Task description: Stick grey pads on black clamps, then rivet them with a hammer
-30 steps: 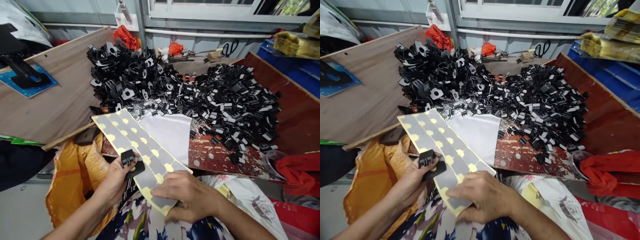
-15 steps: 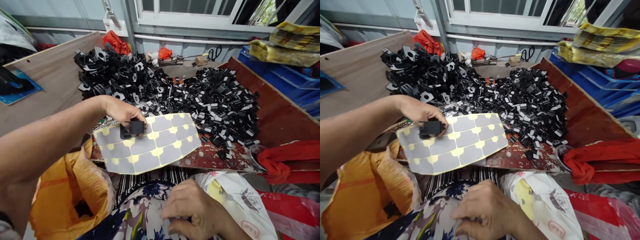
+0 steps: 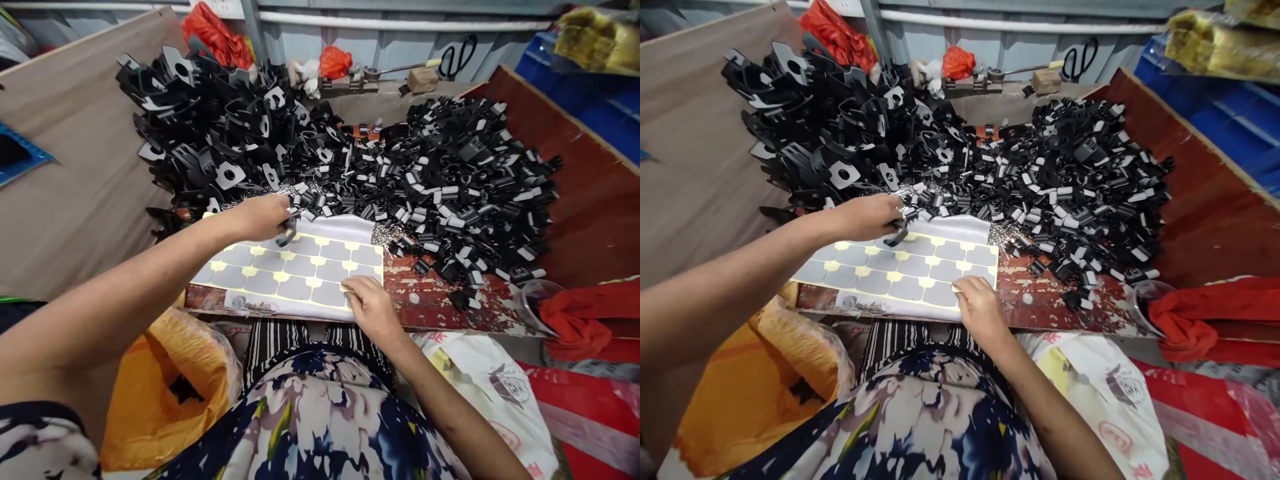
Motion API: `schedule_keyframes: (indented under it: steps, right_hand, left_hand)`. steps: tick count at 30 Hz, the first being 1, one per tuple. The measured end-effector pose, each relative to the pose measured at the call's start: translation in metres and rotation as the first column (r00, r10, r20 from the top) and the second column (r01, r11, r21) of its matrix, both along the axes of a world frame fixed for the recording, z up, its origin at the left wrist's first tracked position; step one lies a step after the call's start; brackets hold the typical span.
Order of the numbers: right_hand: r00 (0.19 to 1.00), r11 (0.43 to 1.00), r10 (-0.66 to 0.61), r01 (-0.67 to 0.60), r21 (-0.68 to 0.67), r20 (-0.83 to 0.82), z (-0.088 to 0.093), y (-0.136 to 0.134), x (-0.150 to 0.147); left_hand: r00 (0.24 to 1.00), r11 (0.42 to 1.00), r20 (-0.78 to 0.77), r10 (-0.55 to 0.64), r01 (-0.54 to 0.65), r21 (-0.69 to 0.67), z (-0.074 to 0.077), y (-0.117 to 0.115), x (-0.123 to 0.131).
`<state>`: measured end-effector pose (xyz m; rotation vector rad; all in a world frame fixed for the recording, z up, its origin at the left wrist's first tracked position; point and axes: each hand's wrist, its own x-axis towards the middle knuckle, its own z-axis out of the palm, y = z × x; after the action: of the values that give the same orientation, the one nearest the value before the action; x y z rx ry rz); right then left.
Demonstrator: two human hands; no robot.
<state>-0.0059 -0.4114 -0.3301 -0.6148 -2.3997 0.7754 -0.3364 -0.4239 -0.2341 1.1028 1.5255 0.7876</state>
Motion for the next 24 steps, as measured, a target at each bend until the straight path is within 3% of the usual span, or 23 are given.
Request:
schedule_keyframes:
  steps: [4, 8, 12, 17, 19, 22, 23, 24]
  right_hand:
    - [0.996, 0.997, 0.078, -0.078, 0.003, -0.039, -0.009, 0.008, -0.005]
    - [0.99, 0.992, 0.122, -0.119, 0.04, -0.066, -0.006, 0.015, -0.007]
    - [0.999, 1.0, -0.017, 0.017, 0.013, -0.041, -0.003, 0.003, -0.005]
    - [0.999, 0.982, -0.036, 0.035, -0.187, 0.001, 0.005, -0.01, -0.007]
    - [0.999, 0.92, 0.049, -0.05, -0.389, -0.011, 0.022, -0.015, -0.004]
    - [0.945, 0.699, 0.307, -0.304, -0.648, -0.112, 0.057, -0.022, 0.005]
    - [0.94, 0.683, 0.309, -0.326, -0.654, -0.146, 0.066, -0.022, 0.007]
    - [0.957, 0.73, 0.24, -0.29, -0.619, -0.165, 0.072, -0.021, 0.009]
  left_hand:
    - [0.937, 0.967, 0.289, 0.195, -0.232, 0.1, -0.026, -0.005, 0.056]
    - [0.858, 0.946, 0.444, 0.259, -0.319, 0.065, -0.051, -0.004, 0.103]
    - [0.731, 0.932, 0.594, 0.335, -0.352, -0.091, -0.07, 0.004, 0.107]
    - [0.696, 0.918, 0.628, 0.348, -0.39, -0.077, -0.081, 0.006, 0.105]
    - [0.675, 0.906, 0.638, 0.37, -0.414, -0.088, -0.081, 0.008, 0.107]
    - [0.625, 0.882, 0.673, 0.396, -0.462, -0.09, -0.078, 0.007, 0.11]
    - [0.611, 0.874, 0.683, 0.401, -0.478, -0.086, -0.076, 0.005, 0.111]
    - [0.597, 0.871, 0.695, 0.401, -0.484, -0.086, -0.073, 0.001, 0.112]
